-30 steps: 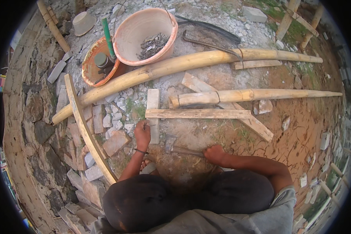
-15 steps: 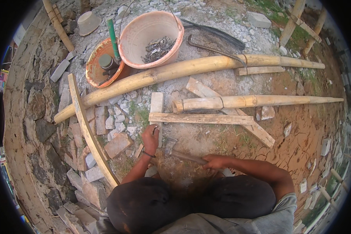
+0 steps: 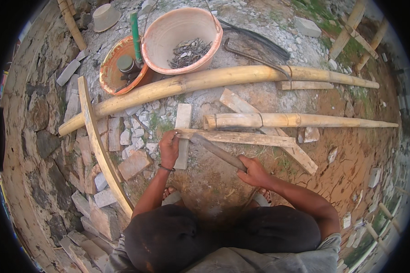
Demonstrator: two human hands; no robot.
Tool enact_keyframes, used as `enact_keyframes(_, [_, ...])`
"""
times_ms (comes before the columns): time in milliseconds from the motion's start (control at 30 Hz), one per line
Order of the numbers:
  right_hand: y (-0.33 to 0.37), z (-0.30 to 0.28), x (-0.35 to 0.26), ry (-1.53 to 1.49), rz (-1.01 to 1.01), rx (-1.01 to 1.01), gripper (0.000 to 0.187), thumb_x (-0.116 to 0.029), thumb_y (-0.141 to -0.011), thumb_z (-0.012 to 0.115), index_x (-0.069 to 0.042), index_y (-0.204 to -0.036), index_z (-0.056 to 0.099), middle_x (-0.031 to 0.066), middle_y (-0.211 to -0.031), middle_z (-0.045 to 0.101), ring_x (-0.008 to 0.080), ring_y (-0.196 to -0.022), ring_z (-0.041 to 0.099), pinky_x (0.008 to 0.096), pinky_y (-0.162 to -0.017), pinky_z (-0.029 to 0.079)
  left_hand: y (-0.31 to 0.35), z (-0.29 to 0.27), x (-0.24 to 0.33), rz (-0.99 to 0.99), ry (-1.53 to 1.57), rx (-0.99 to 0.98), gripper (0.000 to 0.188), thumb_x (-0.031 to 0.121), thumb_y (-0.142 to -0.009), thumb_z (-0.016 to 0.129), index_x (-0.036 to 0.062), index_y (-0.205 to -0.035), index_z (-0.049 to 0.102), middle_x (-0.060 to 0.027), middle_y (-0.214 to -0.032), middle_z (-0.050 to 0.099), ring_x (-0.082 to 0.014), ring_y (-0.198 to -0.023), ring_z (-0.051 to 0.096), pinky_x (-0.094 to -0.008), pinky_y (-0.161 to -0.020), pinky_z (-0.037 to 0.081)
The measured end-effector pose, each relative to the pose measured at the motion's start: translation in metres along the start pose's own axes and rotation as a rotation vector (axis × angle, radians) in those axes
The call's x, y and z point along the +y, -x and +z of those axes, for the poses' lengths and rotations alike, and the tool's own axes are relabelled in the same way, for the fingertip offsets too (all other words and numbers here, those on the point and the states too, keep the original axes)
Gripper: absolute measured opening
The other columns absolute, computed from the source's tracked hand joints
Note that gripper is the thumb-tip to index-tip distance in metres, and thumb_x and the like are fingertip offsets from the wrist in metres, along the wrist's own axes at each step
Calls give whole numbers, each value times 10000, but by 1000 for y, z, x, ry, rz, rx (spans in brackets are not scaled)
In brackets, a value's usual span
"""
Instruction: The person uses a hammer to drive nails into small wooden blocks and bamboo poles. They then use pliers to bend and secure wire around the joints to assemble a bamboo framework.
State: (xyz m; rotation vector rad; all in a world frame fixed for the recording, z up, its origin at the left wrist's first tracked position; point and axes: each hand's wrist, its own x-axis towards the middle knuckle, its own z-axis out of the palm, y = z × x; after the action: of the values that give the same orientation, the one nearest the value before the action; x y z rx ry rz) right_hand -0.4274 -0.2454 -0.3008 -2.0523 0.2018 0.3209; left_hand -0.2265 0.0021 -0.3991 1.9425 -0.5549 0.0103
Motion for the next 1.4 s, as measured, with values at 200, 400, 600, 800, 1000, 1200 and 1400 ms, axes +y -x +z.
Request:
enact_keyframes(200, [-24, -6, -34, 101, 99, 44, 244, -158, -837, 637, 16, -985, 550, 204, -613, 555, 378, -576, 602, 454, -544, 439, 0, 1, 0, 58, -65, -11, 155, -63, -811, 629, 5, -946, 662, -132, -939, 672, -333, -855, 597, -393, -740, 474])
enact_keyframes(400, [-30, 7, -52, 127, -14, 122, 310, -181, -851, 654, 3, -1059, 516, 221, -633, 576, 406, -598, 610, 477, -555, 451, 1, 3, -3, 99, -18, 13, 153, -71, -797, 633, 0, -931, 650, -141, -903, 649, -335, -853, 584, -396, -743, 468])
enact_keyframes(600, [-48, 16, -50, 313, 120, -61, 279, -193, -887, 628, -5, -1060, 515, 230, -629, 555, 428, -591, 574, 462, -562, 448, 3, 5, -11, 74, -100, -43, 137, -88, -773, 639, -25, -894, 637, -138, -878, 647, -341, -858, 579, -393, -747, 468])
enact_keyframes(800, [-37, 5, -82, 116, -25, 143, 314, -209, -893, 621, 19, -1084, 521, 225, -662, 592, 431, -598, 596, 466, -542, 455, 15, 5, -9, -52, -59, -27, 459, 9, -777, 692, -12, -1218, 563, -209, -1196, 552, -360, -1103, 519, -416, -942, 419])
enact_keyframes(1000, [-31, 6, -71, 105, -307, 329, 339, -230, -889, 636, 32, -1068, 518, 210, -670, 609, 420, -609, 615, 441, -539, 478, 66, 3, 6, -256, -557, -135, 914, 267, -705, 783, -85, -1399, 303, -241, -1437, 337, -397, -1379, 261, -521, -1127, 197])
enact_keyframes(1200, [-51, 19, -63, 373, 185, -22, 261, -184, -856, 646, 20, -969, 532, 200, -623, 591, 400, -599, 621, 444, -553, 485, 74, 13, 0, -290, -695, -181, 861, 376, -765, 712, -86, -1381, 329, -251, -1479, 303, -397, -1405, 241, -531, -1156, 158])
enact_keyframes(1400, [-30, -11, -86, 128, -392, 355, 256, -165, -852, 641, 9, -1019, 553, 161, -655, 608, 383, -593, 609, 428, -578, 491, 76, 14, -7, -303, -686, -189, 829, 366, -775, 703, -82, -1372, 341, -251, -1479, 311, -389, -1406, 254, -509, -1152, 196])
